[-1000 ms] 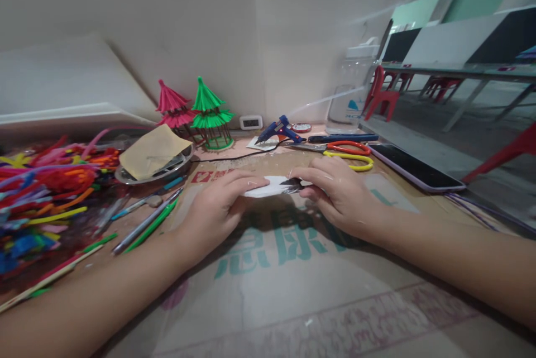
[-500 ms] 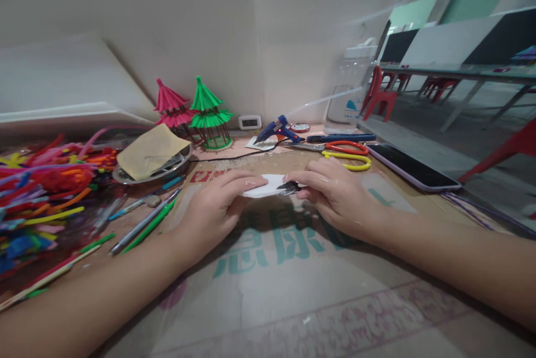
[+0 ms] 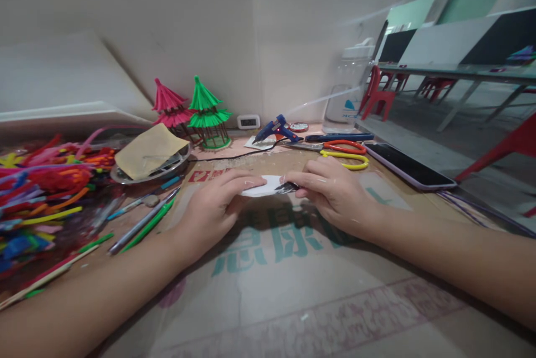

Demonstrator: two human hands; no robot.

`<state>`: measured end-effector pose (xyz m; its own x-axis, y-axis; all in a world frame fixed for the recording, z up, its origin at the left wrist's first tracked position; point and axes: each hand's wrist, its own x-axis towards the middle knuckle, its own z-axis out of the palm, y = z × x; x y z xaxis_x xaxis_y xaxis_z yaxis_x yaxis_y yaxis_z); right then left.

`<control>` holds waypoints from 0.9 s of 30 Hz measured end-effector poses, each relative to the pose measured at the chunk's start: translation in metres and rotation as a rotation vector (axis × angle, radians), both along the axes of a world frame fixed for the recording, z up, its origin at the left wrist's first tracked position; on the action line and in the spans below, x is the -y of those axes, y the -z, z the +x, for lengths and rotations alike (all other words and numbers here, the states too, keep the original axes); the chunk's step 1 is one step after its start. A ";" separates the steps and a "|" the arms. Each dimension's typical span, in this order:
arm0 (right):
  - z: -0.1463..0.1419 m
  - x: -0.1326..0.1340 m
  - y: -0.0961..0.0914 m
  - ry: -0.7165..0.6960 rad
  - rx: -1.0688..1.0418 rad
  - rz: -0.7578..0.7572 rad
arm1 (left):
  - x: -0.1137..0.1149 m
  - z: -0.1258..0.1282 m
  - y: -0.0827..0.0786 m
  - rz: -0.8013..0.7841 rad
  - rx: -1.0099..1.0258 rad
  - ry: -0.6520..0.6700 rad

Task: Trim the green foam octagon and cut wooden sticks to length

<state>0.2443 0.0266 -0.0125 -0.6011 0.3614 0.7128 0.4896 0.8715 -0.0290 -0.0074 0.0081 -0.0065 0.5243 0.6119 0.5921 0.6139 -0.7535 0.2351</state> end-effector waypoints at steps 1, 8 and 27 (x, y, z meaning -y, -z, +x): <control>0.000 0.000 0.000 0.004 0.000 0.002 | 0.000 0.000 0.000 0.000 0.001 0.002; 0.001 0.000 0.001 0.033 -0.067 -0.080 | 0.001 0.001 -0.002 -0.018 -0.015 -0.038; -0.002 0.002 0.000 0.012 0.048 -0.032 | 0.000 0.004 0.000 0.065 -0.008 -0.003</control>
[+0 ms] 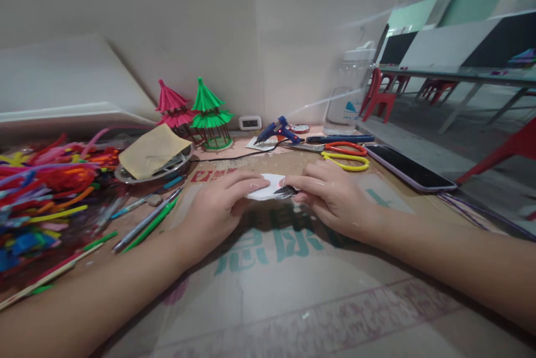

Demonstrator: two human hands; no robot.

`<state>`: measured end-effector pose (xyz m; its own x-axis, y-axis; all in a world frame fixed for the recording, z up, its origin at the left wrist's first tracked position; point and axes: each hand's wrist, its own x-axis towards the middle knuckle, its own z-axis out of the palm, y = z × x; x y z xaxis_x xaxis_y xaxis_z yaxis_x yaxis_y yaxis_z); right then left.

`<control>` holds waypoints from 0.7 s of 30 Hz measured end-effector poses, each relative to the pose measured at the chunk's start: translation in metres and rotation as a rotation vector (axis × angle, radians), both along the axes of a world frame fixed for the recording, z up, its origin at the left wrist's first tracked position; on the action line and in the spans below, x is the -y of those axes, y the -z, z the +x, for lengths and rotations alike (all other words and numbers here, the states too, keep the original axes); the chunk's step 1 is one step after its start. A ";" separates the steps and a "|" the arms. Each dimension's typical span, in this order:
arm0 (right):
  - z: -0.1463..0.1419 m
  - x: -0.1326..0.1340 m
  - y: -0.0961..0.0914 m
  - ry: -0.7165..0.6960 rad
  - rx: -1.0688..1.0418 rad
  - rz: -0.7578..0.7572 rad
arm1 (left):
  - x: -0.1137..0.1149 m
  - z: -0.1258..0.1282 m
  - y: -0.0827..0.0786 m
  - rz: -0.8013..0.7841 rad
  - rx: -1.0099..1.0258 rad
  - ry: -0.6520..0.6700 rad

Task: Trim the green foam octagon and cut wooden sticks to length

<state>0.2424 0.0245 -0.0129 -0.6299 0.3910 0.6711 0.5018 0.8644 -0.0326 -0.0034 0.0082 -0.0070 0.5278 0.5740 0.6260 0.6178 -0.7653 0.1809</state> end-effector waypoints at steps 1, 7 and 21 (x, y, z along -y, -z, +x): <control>0.000 0.000 0.000 -0.002 -0.002 0.008 | 0.000 0.000 0.000 0.004 0.001 0.001; 0.000 -0.002 0.000 -0.013 -0.033 0.024 | 0.000 0.000 0.000 0.005 -0.008 -0.013; -0.002 -0.014 0.011 0.106 -0.345 -0.201 | 0.004 0.000 -0.005 -0.212 0.106 -0.117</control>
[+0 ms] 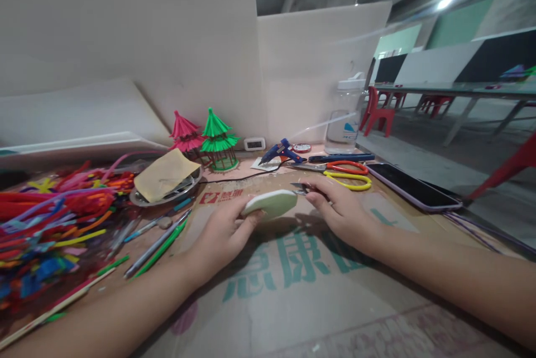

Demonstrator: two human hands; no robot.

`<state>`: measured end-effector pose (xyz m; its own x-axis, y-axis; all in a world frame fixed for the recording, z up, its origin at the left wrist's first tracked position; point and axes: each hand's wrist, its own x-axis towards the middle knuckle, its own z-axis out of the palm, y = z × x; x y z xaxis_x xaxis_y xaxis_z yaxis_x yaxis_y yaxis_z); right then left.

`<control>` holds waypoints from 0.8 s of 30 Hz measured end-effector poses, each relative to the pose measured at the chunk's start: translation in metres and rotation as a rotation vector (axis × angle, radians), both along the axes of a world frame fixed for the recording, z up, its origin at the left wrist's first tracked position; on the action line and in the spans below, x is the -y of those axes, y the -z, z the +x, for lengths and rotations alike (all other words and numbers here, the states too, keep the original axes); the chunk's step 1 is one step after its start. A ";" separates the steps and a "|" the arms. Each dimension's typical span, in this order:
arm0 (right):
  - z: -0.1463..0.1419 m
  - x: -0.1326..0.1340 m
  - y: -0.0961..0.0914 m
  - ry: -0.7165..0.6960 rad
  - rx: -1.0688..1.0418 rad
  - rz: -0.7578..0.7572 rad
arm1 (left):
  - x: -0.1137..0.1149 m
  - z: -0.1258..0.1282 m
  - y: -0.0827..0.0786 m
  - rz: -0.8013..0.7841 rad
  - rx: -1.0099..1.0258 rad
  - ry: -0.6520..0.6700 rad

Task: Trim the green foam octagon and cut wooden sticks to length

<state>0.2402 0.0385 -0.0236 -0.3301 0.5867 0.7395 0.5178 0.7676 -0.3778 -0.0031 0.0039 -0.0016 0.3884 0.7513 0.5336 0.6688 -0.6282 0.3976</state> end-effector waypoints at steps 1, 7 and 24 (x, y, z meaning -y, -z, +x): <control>0.000 -0.002 0.001 0.008 -0.010 -0.016 | 0.000 0.001 -0.003 -0.034 0.016 -0.019; 0.001 -0.003 0.005 0.011 -0.002 -0.020 | 0.002 0.006 -0.011 -0.131 0.080 -0.052; -0.001 0.006 -0.005 -0.141 0.143 0.043 | 0.001 0.006 -0.004 -0.111 0.066 0.000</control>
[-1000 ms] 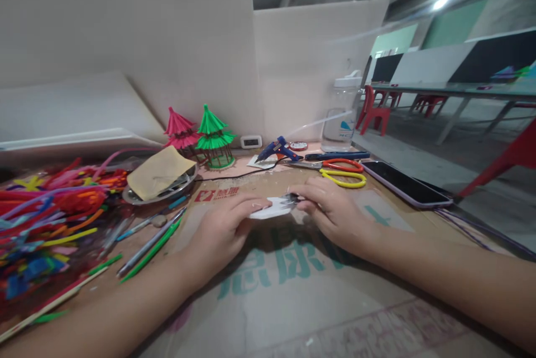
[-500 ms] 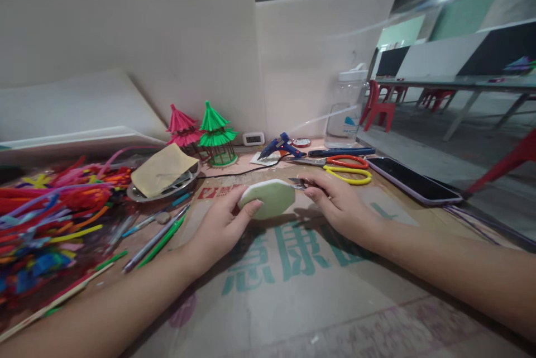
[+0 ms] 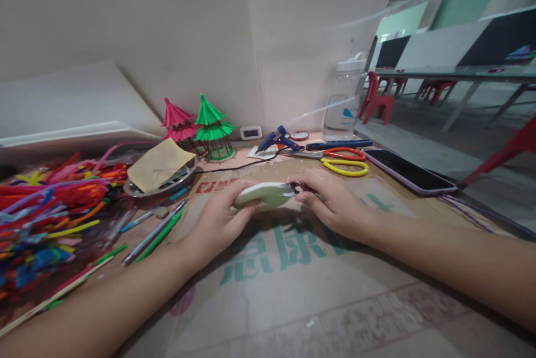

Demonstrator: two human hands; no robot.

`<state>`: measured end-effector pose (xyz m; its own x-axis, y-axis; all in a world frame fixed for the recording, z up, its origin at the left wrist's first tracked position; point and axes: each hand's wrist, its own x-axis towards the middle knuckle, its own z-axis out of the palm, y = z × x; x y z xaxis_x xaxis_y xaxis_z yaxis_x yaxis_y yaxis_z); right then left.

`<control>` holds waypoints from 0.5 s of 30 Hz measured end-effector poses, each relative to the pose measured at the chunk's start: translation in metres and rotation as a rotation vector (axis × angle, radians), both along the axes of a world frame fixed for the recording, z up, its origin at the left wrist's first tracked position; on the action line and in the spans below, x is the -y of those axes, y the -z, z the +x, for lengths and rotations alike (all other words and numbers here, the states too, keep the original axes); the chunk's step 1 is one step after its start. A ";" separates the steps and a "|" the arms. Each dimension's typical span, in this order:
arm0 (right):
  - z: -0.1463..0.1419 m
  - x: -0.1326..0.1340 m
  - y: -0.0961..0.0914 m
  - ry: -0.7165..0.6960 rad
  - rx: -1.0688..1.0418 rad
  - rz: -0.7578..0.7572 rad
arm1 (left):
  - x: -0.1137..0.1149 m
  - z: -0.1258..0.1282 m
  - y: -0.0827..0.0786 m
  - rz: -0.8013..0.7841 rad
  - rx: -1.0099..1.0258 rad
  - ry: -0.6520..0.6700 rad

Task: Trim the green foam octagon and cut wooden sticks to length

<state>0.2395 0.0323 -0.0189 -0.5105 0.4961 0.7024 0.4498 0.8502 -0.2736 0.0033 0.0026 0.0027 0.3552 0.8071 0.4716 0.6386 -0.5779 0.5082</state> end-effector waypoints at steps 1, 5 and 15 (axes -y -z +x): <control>0.000 0.001 0.000 -0.004 -0.005 0.006 | 0.001 -0.001 0.001 0.020 -0.018 0.006; 0.000 0.002 0.000 0.028 -0.077 0.029 | 0.001 -0.006 0.004 0.061 -0.032 -0.009; 0.000 0.005 -0.004 0.061 0.072 0.099 | -0.002 -0.008 0.009 0.089 -0.042 0.031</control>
